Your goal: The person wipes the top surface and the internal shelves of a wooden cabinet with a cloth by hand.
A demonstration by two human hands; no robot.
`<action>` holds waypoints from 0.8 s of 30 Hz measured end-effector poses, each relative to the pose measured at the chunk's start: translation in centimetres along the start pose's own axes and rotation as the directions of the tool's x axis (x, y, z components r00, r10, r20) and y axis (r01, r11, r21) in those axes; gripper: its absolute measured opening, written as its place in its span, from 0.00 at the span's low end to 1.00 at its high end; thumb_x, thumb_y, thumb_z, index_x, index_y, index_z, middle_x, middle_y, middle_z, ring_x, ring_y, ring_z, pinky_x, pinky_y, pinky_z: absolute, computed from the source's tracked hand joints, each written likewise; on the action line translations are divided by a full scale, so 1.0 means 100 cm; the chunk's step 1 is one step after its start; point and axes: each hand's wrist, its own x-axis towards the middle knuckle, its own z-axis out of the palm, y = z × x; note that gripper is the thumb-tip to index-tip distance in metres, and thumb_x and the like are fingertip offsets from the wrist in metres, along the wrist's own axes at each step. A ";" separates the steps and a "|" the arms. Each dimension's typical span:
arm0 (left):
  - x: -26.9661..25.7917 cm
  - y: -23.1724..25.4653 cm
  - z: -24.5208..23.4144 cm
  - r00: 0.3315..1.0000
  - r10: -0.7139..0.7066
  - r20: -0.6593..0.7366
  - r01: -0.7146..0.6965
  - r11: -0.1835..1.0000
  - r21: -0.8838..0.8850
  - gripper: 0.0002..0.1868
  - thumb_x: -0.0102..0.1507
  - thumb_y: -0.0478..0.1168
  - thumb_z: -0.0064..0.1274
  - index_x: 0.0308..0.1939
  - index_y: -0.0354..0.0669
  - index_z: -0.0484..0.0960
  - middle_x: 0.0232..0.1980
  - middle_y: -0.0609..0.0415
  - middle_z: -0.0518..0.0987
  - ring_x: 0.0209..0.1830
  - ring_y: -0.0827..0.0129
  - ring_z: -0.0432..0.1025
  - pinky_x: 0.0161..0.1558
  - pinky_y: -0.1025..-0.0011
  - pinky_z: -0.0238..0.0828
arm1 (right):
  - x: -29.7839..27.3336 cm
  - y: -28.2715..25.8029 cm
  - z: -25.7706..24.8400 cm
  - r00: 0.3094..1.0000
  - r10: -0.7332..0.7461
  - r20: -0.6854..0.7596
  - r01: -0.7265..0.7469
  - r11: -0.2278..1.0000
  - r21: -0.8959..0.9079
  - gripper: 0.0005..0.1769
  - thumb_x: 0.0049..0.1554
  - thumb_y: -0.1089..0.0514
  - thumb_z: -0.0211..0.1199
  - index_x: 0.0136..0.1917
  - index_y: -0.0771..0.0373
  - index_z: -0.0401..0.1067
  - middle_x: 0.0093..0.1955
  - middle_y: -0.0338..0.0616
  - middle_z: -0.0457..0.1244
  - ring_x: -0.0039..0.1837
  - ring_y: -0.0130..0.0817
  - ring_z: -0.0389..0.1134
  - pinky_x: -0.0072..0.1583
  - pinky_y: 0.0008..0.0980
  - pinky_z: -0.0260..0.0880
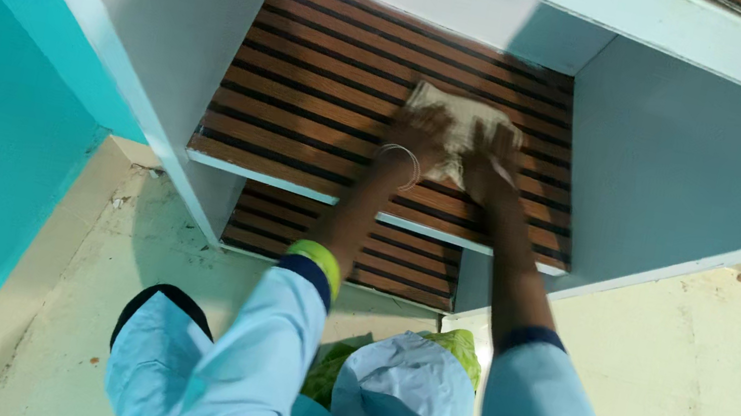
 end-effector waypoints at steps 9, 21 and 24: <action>-0.216 -0.181 -0.023 0.934 -0.257 -0.247 0.305 0.935 0.183 0.32 0.72 0.54 0.33 0.79 0.47 0.57 0.85 0.51 0.50 0.85 0.57 0.45 0.81 0.56 0.40 | 0.016 -0.245 0.018 0.911 -0.411 -0.020 0.393 0.854 0.342 0.40 0.62 0.55 0.43 0.84 0.54 0.38 0.87 0.50 0.27 0.85 0.56 0.22 0.75 0.51 0.35; -0.006 -0.034 0.007 0.939 -0.339 0.060 0.342 0.901 -0.267 0.35 0.74 0.56 0.28 0.83 0.48 0.49 0.86 0.49 0.46 0.84 0.55 0.43 0.80 0.53 0.36 | 0.058 -0.048 0.009 0.934 -0.341 -0.105 0.326 0.935 -0.136 0.35 0.70 0.47 0.30 0.86 0.59 0.35 0.87 0.58 0.25 0.86 0.57 0.21 0.81 0.53 0.17; 0.037 0.065 0.009 0.993 -0.116 -0.004 0.114 0.978 -0.174 0.37 0.72 0.60 0.27 0.82 0.52 0.43 0.86 0.54 0.38 0.85 0.58 0.34 0.80 0.54 0.24 | 0.019 0.057 0.014 0.994 -0.114 0.001 0.110 0.962 0.250 0.39 0.66 0.46 0.34 0.85 0.59 0.31 0.86 0.58 0.32 0.83 0.53 0.38 0.78 0.48 0.38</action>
